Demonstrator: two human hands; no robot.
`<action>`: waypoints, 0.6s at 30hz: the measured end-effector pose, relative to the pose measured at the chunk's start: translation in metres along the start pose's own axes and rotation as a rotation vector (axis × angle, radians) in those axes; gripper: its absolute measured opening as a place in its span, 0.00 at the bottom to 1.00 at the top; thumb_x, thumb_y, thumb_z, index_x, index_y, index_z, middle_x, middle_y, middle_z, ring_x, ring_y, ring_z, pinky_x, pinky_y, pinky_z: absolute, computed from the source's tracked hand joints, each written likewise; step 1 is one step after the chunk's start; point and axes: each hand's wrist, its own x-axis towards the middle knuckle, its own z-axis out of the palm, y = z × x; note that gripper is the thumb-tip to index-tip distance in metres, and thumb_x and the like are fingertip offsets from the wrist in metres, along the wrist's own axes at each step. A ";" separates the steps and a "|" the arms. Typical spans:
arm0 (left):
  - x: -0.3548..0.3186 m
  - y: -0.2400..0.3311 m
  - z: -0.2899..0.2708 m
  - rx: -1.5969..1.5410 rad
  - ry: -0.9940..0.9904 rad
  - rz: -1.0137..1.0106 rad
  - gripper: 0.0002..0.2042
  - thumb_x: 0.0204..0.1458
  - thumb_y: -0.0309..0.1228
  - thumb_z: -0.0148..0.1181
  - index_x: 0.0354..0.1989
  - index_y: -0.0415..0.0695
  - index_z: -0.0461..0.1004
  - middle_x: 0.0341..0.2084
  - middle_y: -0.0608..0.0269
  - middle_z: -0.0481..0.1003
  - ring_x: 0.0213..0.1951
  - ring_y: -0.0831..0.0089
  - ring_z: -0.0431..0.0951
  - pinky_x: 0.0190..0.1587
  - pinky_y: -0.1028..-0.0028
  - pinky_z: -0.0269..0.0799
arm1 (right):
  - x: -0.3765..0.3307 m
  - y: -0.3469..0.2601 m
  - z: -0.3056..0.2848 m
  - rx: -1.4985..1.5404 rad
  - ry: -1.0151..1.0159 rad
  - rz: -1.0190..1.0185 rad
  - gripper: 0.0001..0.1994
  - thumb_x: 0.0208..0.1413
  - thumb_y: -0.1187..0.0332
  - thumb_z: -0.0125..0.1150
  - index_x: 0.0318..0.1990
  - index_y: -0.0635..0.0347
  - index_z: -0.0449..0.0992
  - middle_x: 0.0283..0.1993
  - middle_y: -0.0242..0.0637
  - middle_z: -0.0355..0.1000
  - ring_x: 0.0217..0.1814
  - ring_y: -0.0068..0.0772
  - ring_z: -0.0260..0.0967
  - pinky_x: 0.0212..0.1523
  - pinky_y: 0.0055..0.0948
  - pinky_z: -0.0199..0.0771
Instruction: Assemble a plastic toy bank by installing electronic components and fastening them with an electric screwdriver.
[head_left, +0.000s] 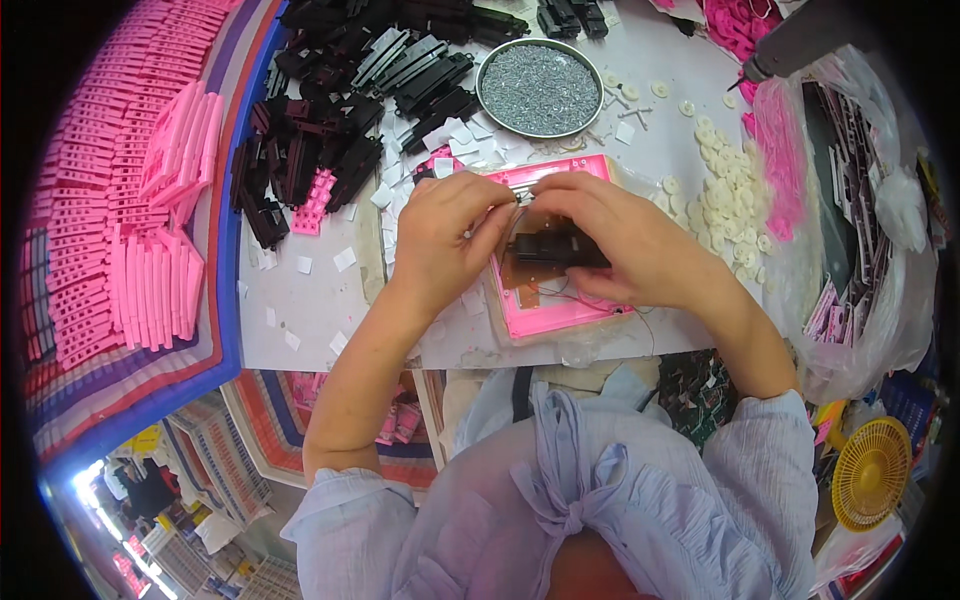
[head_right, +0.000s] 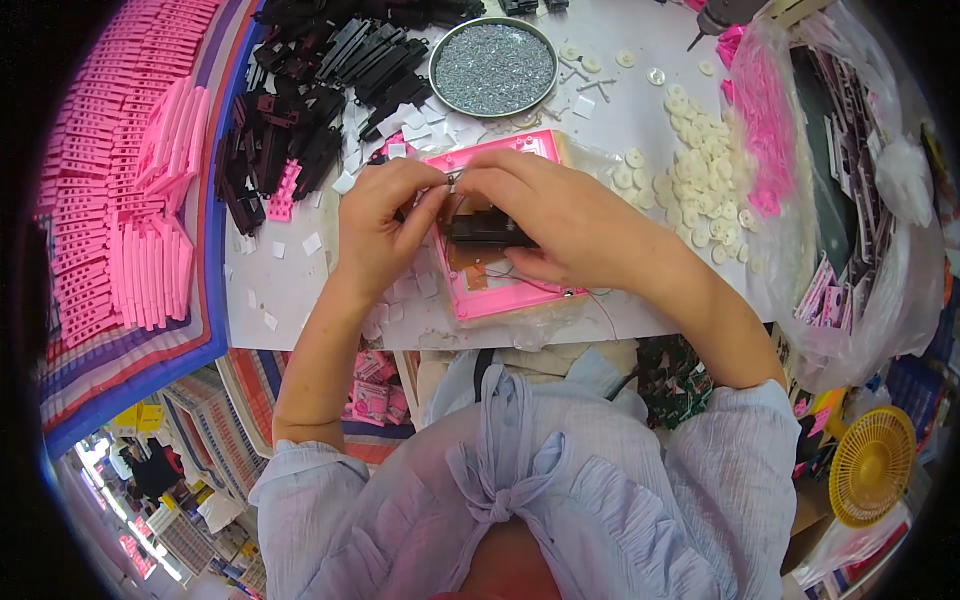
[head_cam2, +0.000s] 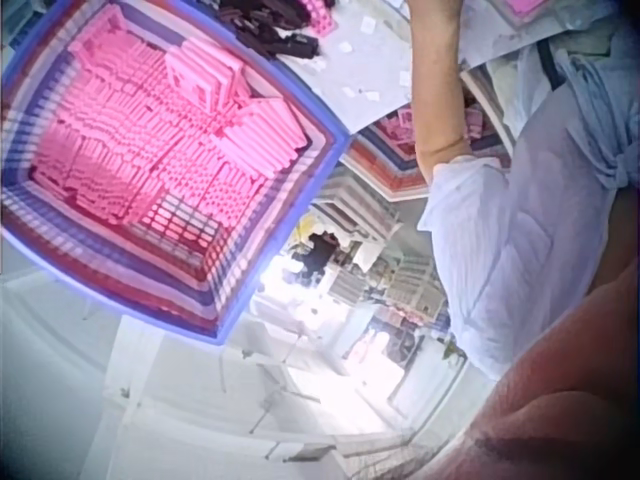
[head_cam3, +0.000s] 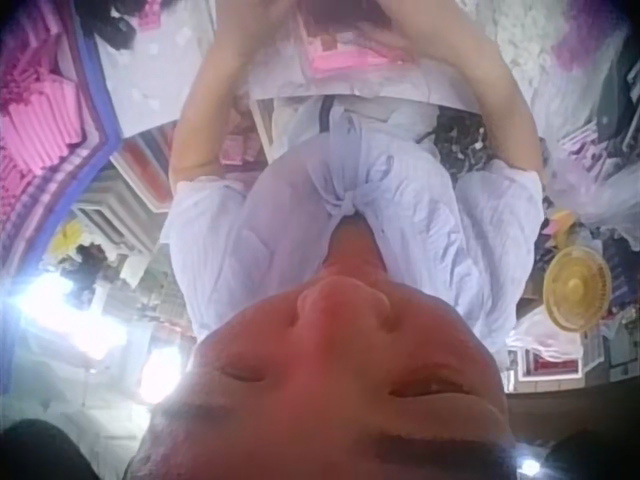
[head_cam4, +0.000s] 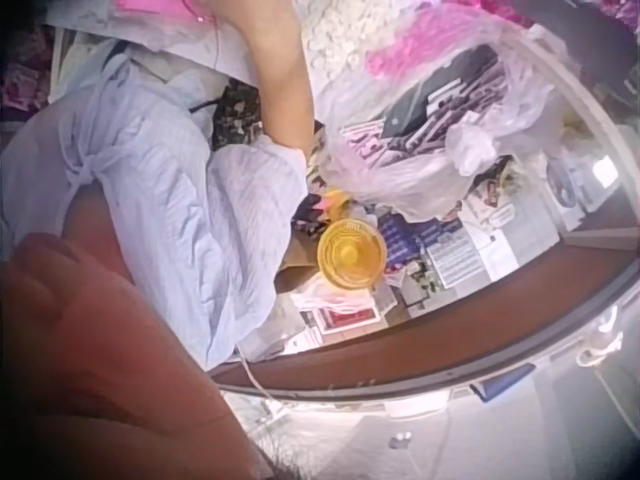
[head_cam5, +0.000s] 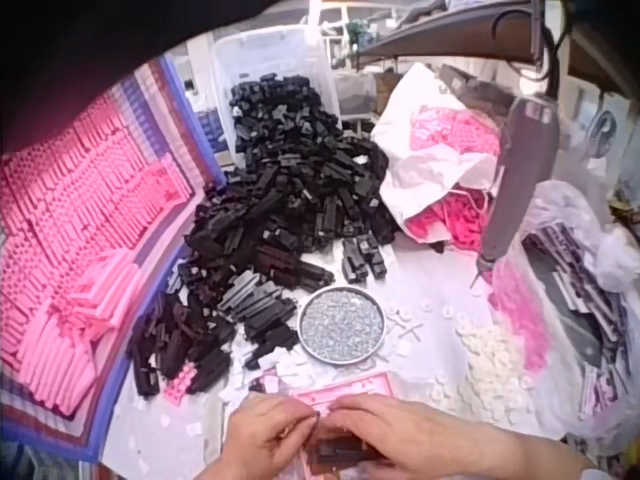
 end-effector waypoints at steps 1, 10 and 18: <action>0.000 0.002 -0.002 -0.067 -0.014 -0.032 0.05 0.50 0.21 0.66 0.35 0.41 0.79 0.29 0.63 0.78 0.27 0.72 0.74 0.32 0.73 0.68 | 0.005 -0.002 0.000 0.029 0.016 -0.008 0.32 0.39 0.75 0.70 0.56 0.62 0.67 0.55 0.47 0.68 0.58 0.52 0.67 0.59 0.42 0.69; 0.015 -0.006 -0.009 -0.100 -0.215 0.077 0.05 0.50 0.22 0.65 0.36 0.41 0.79 0.30 0.62 0.77 0.28 0.67 0.76 0.32 0.71 0.71 | -0.012 0.016 -0.002 -0.065 0.002 0.120 0.31 0.38 0.72 0.73 0.55 0.59 0.70 0.49 0.44 0.71 0.53 0.52 0.68 0.54 0.43 0.70; 0.037 0.000 -0.015 0.051 -0.402 0.316 0.05 0.47 0.26 0.67 0.31 0.43 0.76 0.26 0.62 0.74 0.32 0.59 0.76 0.33 0.63 0.71 | -0.008 0.021 -0.002 -0.108 -0.022 0.005 0.28 0.41 0.69 0.73 0.53 0.58 0.72 0.48 0.40 0.72 0.50 0.48 0.68 0.51 0.41 0.71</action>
